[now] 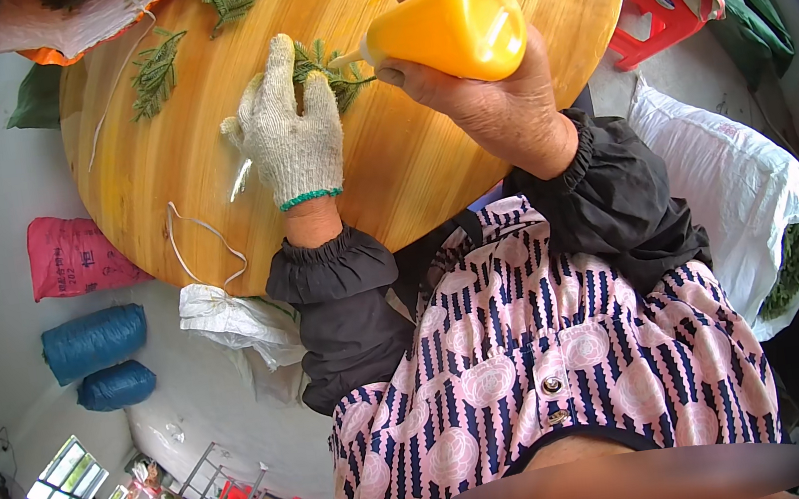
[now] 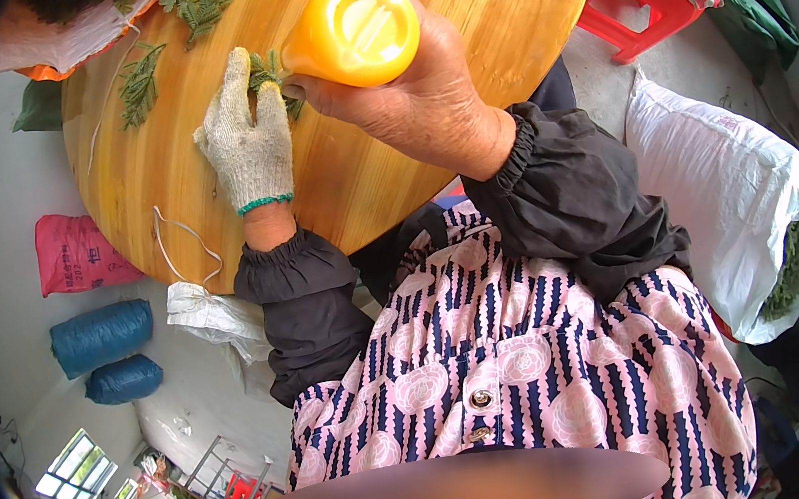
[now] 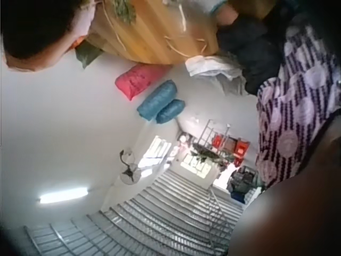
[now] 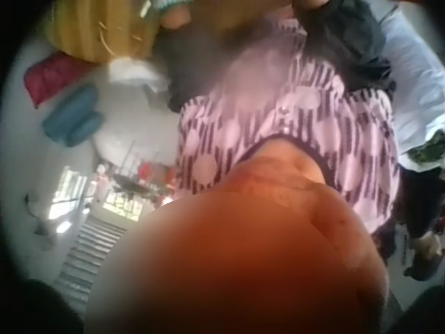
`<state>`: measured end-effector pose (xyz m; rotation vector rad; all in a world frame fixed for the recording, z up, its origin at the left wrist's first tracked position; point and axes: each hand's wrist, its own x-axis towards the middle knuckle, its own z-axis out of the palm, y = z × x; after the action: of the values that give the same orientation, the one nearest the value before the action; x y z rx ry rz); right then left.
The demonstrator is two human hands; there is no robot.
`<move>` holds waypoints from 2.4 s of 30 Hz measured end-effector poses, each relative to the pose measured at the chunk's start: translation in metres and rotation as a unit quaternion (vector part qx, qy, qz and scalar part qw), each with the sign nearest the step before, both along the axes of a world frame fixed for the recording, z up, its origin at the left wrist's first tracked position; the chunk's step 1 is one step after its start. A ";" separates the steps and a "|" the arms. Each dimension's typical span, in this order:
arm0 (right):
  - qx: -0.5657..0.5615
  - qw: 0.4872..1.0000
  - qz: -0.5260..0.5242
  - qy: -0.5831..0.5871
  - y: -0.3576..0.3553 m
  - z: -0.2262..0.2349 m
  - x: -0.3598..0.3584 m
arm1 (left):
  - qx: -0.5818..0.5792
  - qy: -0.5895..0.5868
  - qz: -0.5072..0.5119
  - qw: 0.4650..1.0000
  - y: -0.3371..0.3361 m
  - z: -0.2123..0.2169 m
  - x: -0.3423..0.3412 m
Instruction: Applying glue to plastic leaf stems using a squeeze bottle to assemble plastic plants.
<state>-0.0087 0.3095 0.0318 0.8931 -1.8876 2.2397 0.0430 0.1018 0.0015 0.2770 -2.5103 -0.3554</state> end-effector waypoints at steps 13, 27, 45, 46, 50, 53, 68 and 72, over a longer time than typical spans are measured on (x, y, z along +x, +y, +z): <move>-0.019 1.000 -0.009 0.002 -0.002 -0.011 0.003 | 0.018 0.000 -0.005 1.000 -0.003 0.002 0.000; 0.013 1.000 0.011 -0.001 0.006 0.016 0.002 | -0.016 -0.002 -0.013 1.000 -0.002 0.008 0.006; 0.015 0.999 0.036 0.036 0.014 0.034 0.002 | 0.011 0.037 -0.030 0.999 -0.006 0.005 0.010; 0.062 0.998 0.015 0.007 0.015 0.032 0.007 | 0.010 0.036 -0.030 0.999 -0.006 0.006 0.010; 0.026 0.999 0.029 -0.018 0.014 0.023 0.011 | 0.042 0.062 -0.042 0.996 -0.002 0.015 0.009; 0.021 0.996 0.047 -0.069 0.017 0.026 0.016 | 0.001 0.106 -0.056 0.993 0.003 0.030 0.010; 0.049 0.998 0.008 0.038 0.041 0.014 0.028 | 0.067 0.044 -0.089 0.993 0.020 0.021 0.033; 0.044 0.997 -0.019 0.063 0.046 0.022 0.025 | 0.074 0.037 -0.062 0.995 0.027 0.023 0.039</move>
<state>0.0163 0.3552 0.0542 0.9772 -1.9419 2.0422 0.0819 0.1293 0.0248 0.1632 -2.4377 -0.5929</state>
